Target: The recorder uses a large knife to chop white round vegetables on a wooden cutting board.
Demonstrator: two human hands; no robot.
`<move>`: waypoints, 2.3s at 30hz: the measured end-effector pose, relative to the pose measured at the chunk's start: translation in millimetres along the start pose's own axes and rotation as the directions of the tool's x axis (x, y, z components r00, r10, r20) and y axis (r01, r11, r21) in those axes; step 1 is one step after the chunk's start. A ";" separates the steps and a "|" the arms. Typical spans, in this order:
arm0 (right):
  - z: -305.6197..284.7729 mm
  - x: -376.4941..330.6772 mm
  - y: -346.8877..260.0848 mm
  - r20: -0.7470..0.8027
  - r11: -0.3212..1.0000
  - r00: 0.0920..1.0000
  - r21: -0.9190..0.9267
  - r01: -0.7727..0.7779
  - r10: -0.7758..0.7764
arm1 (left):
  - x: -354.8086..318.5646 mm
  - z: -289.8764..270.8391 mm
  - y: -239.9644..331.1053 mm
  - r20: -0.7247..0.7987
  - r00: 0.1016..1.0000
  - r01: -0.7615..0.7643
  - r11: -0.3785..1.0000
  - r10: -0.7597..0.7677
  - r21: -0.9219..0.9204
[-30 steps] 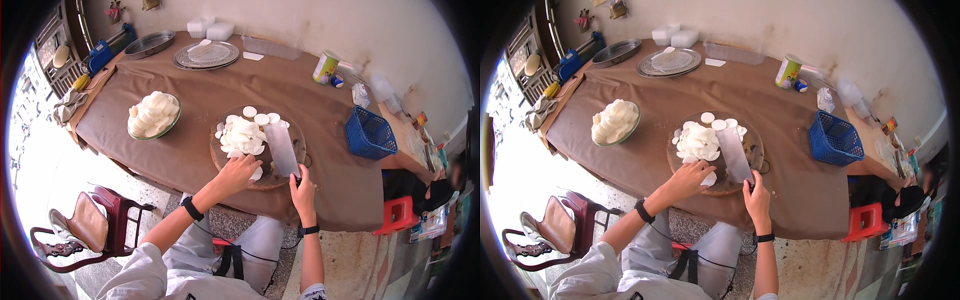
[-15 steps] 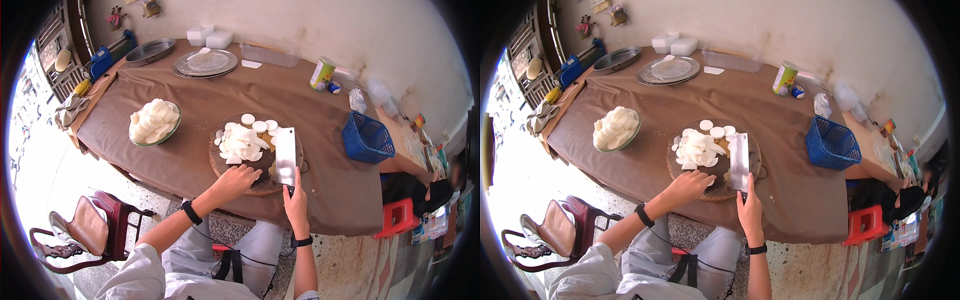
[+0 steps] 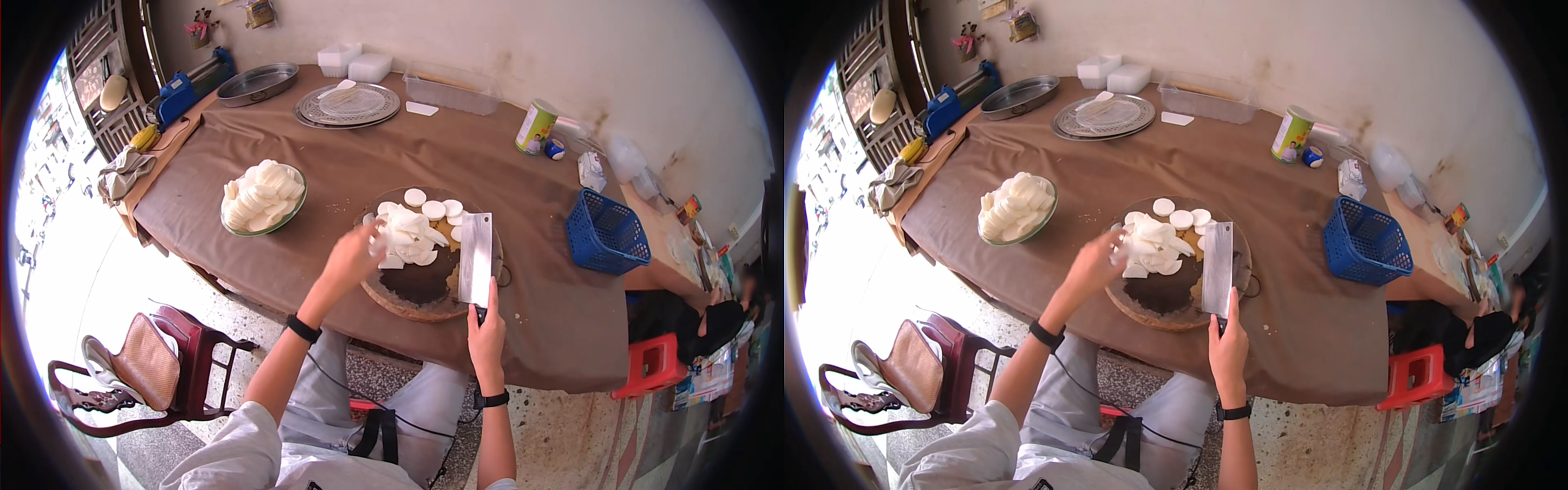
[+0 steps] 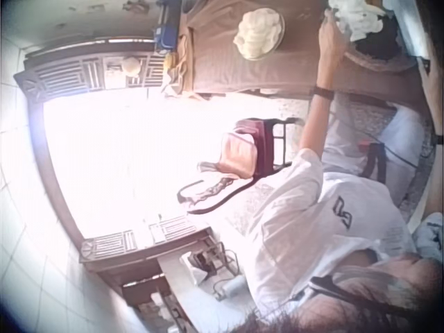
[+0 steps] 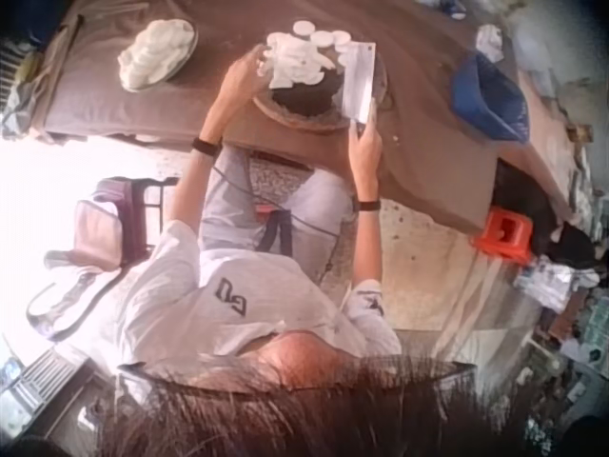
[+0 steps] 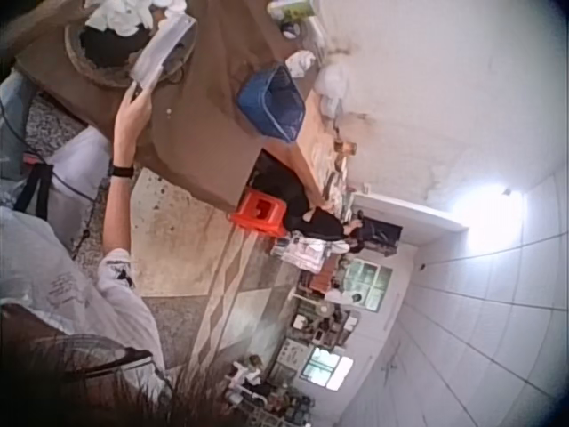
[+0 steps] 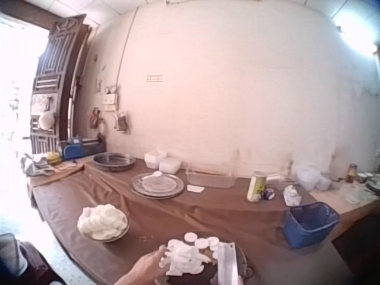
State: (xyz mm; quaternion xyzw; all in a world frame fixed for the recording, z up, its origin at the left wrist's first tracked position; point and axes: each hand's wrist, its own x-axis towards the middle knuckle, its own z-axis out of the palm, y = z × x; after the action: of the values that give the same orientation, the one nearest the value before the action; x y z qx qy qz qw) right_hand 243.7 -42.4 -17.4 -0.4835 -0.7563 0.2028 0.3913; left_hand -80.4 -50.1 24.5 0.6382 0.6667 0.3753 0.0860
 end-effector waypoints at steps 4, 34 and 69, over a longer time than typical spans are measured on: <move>2.4 1.2 -0.4 -0.033 0.997 0.996 -0.029 0.078 -0.079 | 35.4 -4.8 -25.1 -0.130 0.981 0.143 0.989 -0.145 -0.023; 25.1 -11.3 -20.2 -0.015 0.854 0.905 0.339 -0.395 0.424 | 145.1 120.2 68.2 0.303 0.953 -0.188 0.790 0.003 0.584; -15.7 16.8 25.0 0.072 0.990 0.991 -0.075 0.119 -0.113 | -66.5 34.2 64.9 0.131 0.978 -0.195 0.940 0.164 0.279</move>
State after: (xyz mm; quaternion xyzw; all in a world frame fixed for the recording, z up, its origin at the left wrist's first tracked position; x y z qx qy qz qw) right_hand 266.5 -17.3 -18.2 -0.4467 -0.8033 0.1656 0.3573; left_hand 2.3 -103.8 15.9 0.7211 0.6480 0.2451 -0.0081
